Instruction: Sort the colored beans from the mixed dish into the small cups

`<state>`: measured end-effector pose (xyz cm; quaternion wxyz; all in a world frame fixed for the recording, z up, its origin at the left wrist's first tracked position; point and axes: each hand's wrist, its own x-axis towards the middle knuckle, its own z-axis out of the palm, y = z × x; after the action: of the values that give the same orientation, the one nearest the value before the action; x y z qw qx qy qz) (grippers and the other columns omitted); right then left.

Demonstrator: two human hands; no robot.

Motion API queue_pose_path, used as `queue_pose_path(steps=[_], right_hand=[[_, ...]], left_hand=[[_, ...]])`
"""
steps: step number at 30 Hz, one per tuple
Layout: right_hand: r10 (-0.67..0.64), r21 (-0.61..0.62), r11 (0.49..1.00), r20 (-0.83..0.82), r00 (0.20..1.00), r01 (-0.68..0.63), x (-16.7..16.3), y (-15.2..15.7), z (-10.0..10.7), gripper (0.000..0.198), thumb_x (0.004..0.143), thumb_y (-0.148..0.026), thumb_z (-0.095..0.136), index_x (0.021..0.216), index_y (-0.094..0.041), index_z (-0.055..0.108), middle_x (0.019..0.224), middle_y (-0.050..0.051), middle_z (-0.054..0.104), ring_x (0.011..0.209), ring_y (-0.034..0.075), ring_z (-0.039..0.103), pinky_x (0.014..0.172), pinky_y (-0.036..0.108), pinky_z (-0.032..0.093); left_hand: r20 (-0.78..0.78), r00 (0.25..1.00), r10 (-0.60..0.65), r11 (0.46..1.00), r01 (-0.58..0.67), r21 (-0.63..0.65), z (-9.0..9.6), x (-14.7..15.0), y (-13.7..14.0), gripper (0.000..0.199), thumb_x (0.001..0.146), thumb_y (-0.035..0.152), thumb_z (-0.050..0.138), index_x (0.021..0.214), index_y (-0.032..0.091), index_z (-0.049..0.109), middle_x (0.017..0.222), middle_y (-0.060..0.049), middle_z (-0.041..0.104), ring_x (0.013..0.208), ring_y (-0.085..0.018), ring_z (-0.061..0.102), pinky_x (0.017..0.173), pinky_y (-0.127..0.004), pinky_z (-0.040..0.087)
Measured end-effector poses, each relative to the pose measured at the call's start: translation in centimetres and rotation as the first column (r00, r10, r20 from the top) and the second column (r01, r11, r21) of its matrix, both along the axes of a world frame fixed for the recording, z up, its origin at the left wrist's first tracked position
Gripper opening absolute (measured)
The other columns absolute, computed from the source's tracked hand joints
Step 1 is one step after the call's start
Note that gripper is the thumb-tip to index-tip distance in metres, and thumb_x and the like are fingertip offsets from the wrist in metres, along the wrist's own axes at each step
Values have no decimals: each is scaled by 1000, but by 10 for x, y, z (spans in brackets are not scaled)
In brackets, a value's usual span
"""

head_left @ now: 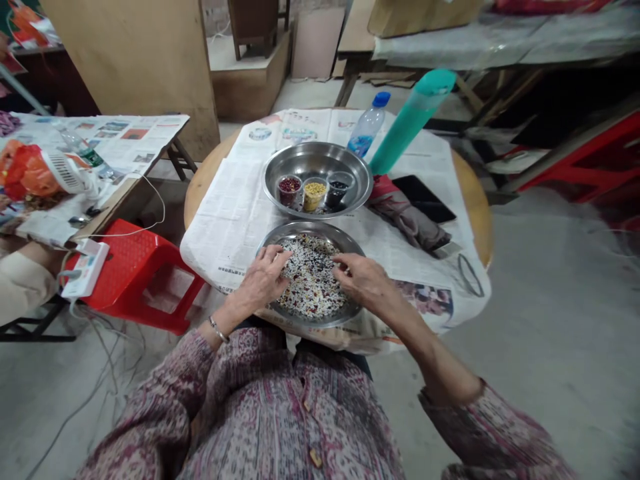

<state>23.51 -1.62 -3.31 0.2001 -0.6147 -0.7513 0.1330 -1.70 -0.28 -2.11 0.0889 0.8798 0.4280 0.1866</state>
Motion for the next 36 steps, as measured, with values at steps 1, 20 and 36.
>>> queue_pose_path(steps=[1, 20, 36], right_hand=[[36, -12, 999, 50, 998, -35, 4, -5, -1, 30, 87, -25, 54, 111, -14, 67, 101, 13, 72, 92, 25, 66, 85, 36, 50], [-96, -286, 958, -257, 962, 19, -48, 5, -7, 26, 75, -23, 53, 91, -18, 72, 71, 3, 71, 69, 20, 64, 70, 29, 47], [48, -86, 995, 3, 999, -48, -18, -46, -18, 40, 84, -30, 58, 121, -14, 63, 111, 15, 71, 104, 29, 65, 91, 42, 51]], left_hand=[[-54, 999, -4, 999, 2, -33, 4, 2, 6, 61, 82, 25, 71, 135, 18, 44, 137, -13, 46, 128, -30, 45, 109, -46, 43], [-12, 994, -107, 920, 95, -380, -20, 33, 31, 24, 84, 12, 59, 108, 12, 65, 98, -10, 71, 97, -23, 64, 90, -35, 50], [-350, 934, -79, 979, 6, -205, 21, -1, -10, 36, 81, 8, 53, 116, 14, 49, 122, -14, 52, 110, -28, 51, 88, -38, 51]])
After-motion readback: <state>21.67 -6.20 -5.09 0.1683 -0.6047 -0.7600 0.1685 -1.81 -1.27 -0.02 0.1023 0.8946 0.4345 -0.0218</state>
